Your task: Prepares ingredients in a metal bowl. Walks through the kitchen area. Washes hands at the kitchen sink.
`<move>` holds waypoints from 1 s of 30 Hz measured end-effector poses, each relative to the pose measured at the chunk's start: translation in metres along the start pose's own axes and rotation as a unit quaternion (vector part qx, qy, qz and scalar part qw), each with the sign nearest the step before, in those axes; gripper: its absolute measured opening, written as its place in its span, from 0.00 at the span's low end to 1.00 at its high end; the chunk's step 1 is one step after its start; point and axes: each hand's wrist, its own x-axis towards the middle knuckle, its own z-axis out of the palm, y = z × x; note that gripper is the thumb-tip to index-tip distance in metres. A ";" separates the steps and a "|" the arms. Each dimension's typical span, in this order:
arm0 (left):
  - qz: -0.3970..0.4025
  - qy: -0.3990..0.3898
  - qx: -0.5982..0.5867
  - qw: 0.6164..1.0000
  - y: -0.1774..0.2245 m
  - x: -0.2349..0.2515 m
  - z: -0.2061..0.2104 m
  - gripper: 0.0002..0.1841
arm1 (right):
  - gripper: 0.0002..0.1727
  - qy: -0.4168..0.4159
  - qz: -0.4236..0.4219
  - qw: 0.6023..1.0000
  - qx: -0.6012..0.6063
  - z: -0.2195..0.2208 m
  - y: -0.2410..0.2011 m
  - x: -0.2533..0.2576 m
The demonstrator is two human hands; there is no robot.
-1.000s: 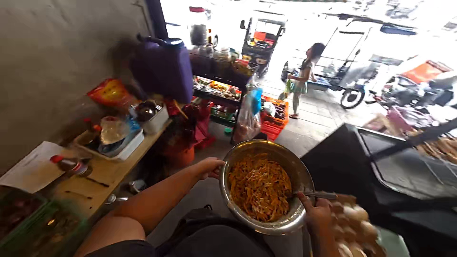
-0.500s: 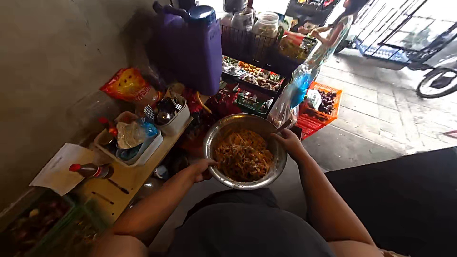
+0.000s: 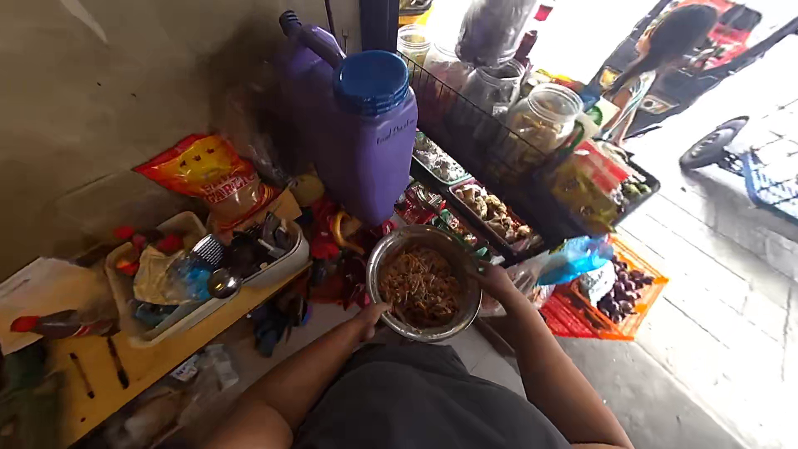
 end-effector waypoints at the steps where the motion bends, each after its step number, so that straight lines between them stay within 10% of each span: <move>1: -0.001 0.007 -0.015 1.000 0.007 0.015 0.013 0.18 | 0.37 0.008 0.003 0.998 -0.063 -0.019 -0.012 0.010; 6: -0.016 0.041 -0.075 0.996 0.021 0.074 0.044 0.18 | 0.26 -0.056 -0.122 0.989 -0.068 -0.061 -0.095 0.077; 11: -0.019 0.075 -0.141 0.987 0.028 0.110 0.047 0.20 | 0.37 -0.146 -0.126 0.980 0.039 -0.010 -0.164 0.174; 14: -0.011 0.082 -0.178 0.981 0.029 0.125 0.040 0.21 | 0.25 -0.163 -0.199 0.966 -0.021 0.011 -0.194 0.194; 20: -0.005 0.100 -0.220 0.970 0.028 0.149 0.028 0.23 | 0.18 -0.093 -0.100 0.966 0.218 0.038 -0.206 0.200; 23: 0.001 0.105 -0.228 0.968 0.028 0.161 0.027 0.23 | 0.25 0.019 -0.206 0.978 0.017 0.037 -0.207 0.193; 30: 0.016 0.077 -0.226 0.971 0.036 0.168 0.032 0.22 | 0.13 0.088 -0.483 0.856 -0.163 0.033 -0.181 0.203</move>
